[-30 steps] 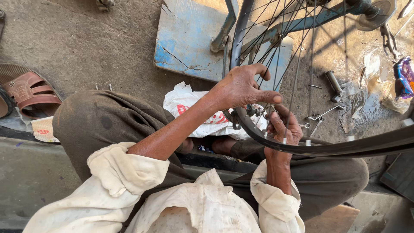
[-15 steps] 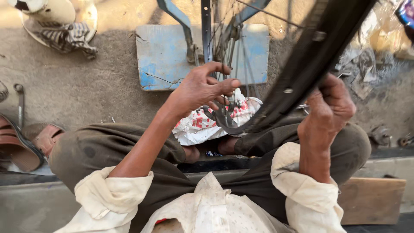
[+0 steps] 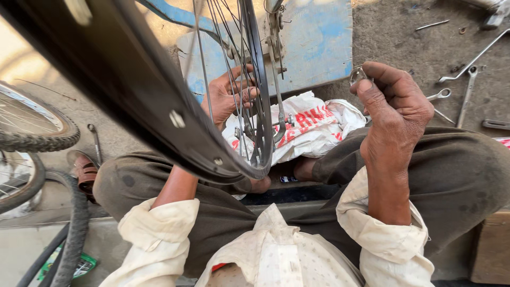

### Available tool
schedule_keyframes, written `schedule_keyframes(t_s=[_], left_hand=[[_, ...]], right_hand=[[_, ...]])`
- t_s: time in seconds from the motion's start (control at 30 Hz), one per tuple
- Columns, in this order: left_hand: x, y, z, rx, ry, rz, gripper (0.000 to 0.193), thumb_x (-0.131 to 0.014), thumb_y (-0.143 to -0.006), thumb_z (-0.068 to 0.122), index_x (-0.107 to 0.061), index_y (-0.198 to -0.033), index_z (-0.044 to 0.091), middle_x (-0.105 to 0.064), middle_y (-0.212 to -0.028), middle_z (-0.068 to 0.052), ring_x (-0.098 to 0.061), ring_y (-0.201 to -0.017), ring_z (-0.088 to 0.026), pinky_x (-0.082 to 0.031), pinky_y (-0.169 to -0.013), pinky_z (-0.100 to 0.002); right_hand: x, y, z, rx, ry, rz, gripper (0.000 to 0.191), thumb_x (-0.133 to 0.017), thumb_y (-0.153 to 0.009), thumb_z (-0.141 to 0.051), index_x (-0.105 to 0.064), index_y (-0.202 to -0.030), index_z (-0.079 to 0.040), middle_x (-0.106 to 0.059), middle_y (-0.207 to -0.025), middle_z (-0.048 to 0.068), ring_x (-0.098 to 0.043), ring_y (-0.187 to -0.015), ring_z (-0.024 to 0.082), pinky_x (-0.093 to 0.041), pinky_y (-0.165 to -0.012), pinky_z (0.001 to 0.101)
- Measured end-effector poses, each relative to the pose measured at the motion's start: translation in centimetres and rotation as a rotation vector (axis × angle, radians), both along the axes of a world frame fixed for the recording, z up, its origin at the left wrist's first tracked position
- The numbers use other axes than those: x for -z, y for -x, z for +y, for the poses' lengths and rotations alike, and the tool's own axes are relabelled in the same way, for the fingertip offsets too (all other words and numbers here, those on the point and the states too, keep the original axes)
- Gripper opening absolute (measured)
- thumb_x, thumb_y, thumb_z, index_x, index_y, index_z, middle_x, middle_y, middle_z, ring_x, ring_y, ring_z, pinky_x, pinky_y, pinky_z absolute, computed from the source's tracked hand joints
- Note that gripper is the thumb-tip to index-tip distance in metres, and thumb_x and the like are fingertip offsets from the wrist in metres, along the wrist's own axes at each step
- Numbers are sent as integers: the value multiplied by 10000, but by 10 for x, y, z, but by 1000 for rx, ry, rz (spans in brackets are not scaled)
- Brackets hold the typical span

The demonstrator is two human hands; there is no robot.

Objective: The person sits on the ground and uses a spoke wrench to tighten the nipples on a bicycle wheel mounted on a truing stand. They repeatedly rotate the wheel, check alignment, and adjust individual spokes to true the rim.

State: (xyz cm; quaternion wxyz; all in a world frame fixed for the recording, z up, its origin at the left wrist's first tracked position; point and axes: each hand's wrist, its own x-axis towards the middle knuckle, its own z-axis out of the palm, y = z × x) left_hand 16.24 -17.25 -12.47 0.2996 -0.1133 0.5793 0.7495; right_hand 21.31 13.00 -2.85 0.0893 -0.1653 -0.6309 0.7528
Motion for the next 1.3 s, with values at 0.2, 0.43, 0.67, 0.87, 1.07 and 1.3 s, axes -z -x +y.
schedule_keyframes(t_s=[0.2, 0.43, 0.67, 0.87, 1.07, 1.3], left_hand=[[36, 22, 7, -48, 172, 121, 643, -888, -822, 154, -591, -1389, 88, -733, -1127, -14, -693, -929, -92, -573, -726, -258], [12, 11, 12, -56, 76, 105, 614, -898, -864, 150, -597, -1387, 33, -734, -1117, -63, -690, -937, -107, -516, -748, -244], [-91, -12, 18, 195, 415, 92, 764, -814, -776, 465, -594, -1327, -16, -792, -1013, -151, -796, -871, -183, -658, -715, -300], [-157, -24, 19, -6, -3, 97, 800, -564, -908, 733, -671, -1141, -24, -769, -861, -139, -775, -728, -219, -651, -669, -327], [-163, -23, 17, -264, 313, 300, 636, -553, -1038, 584, -697, -1058, -35, -713, -832, -137, -729, -735, -246, -606, -686, -363], [-176, -26, 47, -406, 340, 528, 578, -668, -1084, 484, -583, -1316, -37, -671, -1224, -227, -691, -1080, -285, -571, -882, -409]], right_hand=[[-3, 0, -2, 2, 50, -4, 217, -739, -1011, 70, -713, -1227, 61, -738, -1045, 102, -709, -921, 130, -575, -829, 219], [-7, 0, -4, -68, -1, 28, 214, -721, -1044, 65, -710, -1258, 64, -733, -1091, 91, -694, -902, 111, -573, -854, 205], [-12, 0, 2, -77, -24, 36, 208, -732, -1053, 60, -712, -1260, 59, -726, -1053, 80, -696, -907, 107, -576, -864, 208], [-17, -2, 9, -82, -23, 46, 213, -738, -1059, 64, -711, -1271, 62, -732, -1058, 96, -700, -910, 112, -585, -865, 212], [-17, 0, 12, -78, -5, 50, 216, -732, -1055, 67, -706, -1270, 69, -733, -1056, 101, -704, -903, 119, -583, -861, 213], [-18, -1, 15, -77, -8, 46, 206, -727, -1055, 60, -704, -1260, 70, -726, -1061, 96, -705, -905, 119, -585, -859, 214]])
